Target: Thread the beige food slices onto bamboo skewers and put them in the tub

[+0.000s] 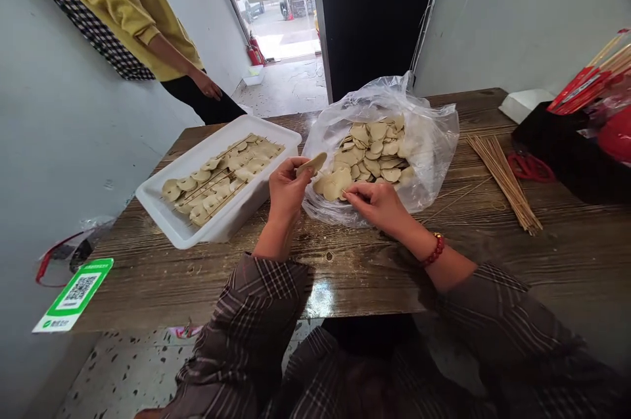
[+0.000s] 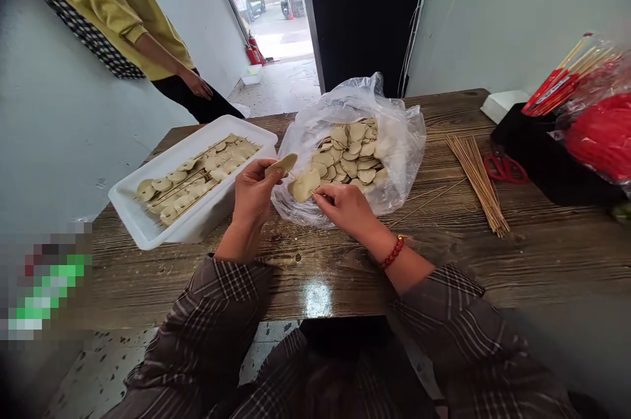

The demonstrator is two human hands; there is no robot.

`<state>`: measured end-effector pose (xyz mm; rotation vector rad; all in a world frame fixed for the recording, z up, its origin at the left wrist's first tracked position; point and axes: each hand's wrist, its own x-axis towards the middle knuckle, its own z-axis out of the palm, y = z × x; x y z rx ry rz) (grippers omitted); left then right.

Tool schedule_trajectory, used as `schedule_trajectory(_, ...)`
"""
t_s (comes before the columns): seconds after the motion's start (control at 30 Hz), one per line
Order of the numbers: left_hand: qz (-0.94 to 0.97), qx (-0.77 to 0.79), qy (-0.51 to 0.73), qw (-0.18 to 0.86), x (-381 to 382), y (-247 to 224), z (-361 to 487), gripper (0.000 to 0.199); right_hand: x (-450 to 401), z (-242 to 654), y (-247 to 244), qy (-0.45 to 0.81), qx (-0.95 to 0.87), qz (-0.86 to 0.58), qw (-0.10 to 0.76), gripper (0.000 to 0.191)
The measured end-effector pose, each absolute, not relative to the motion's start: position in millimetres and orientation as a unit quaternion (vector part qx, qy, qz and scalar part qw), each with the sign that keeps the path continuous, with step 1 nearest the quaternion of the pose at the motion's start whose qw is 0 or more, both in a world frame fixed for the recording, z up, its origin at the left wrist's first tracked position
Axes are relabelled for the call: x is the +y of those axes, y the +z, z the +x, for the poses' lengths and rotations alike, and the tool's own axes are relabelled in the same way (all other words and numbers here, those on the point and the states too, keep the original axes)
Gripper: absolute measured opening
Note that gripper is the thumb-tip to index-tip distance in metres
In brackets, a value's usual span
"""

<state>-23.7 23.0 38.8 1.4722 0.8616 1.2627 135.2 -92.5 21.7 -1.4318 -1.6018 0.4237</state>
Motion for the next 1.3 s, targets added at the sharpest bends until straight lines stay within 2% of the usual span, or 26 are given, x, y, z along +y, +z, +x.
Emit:
schedule_trajectory(0.37,0.622,0.336,0.501,0.500,18.0,39.4,-20.7,0.022,-89.1,136.4,17.0,0.129,-0.649,-0.606,0.442,0.025)
schedule_trajectory(0.6,0.545,0.332,0.492,0.593,17.7,38.8,-20.6,0.021,-88.9,136.6,14.4,0.116,-0.654,-0.592,0.457,0.024)
schedule_trajectory(0.8,0.459,0.323,0.474,0.678,17.6,40.6,-22.6,0.031,-91.0,136.2,12.5,0.118,-0.659,-0.582,0.462,0.025)
schedule_trajectory(1.3,0.366,0.313,0.484,0.731,17.4,34.8,-22.5,0.032,-92.7,137.7,2.9,0.110,-0.659,-0.566,0.484,0.021)
